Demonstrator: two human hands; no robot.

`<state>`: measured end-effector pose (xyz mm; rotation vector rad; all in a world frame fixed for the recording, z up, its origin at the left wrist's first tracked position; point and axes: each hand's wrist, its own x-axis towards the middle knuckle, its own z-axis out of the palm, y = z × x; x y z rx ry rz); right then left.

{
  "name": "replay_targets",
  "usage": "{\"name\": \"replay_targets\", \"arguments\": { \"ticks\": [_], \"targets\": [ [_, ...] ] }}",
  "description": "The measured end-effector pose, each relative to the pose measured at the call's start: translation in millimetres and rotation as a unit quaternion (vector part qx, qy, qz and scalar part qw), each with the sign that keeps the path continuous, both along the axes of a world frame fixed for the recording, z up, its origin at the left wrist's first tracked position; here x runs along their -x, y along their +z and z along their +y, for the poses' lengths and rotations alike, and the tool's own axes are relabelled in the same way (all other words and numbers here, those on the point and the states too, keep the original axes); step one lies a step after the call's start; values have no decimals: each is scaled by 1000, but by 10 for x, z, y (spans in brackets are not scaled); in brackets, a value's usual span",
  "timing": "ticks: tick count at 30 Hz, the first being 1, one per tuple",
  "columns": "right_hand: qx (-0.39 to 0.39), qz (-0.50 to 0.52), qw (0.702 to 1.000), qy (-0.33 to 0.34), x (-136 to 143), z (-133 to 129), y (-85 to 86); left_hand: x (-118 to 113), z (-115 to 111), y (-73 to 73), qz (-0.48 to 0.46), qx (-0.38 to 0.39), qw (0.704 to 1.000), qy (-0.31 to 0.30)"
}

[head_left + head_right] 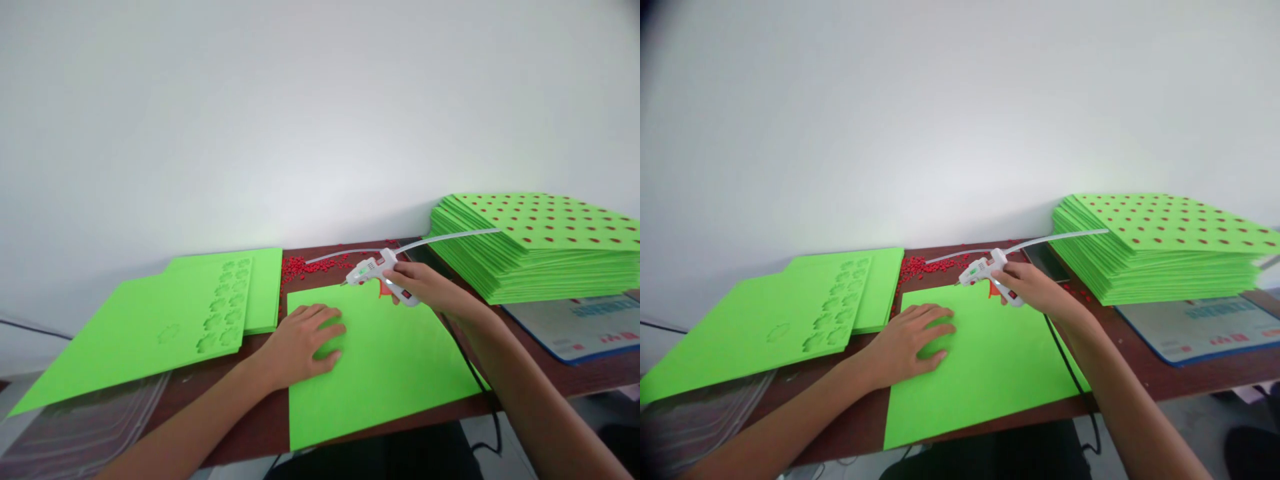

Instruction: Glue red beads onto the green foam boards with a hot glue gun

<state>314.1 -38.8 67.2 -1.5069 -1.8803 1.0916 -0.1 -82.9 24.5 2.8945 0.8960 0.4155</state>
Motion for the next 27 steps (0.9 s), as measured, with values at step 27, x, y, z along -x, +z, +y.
{"name": "replay_targets", "arguments": {
  "ticks": [27],
  "targets": [
    [-86, -328, 864, -373, -1211, -988, -461, 21, 5, 9, -36, 4, 999, -12]
  ]
}}
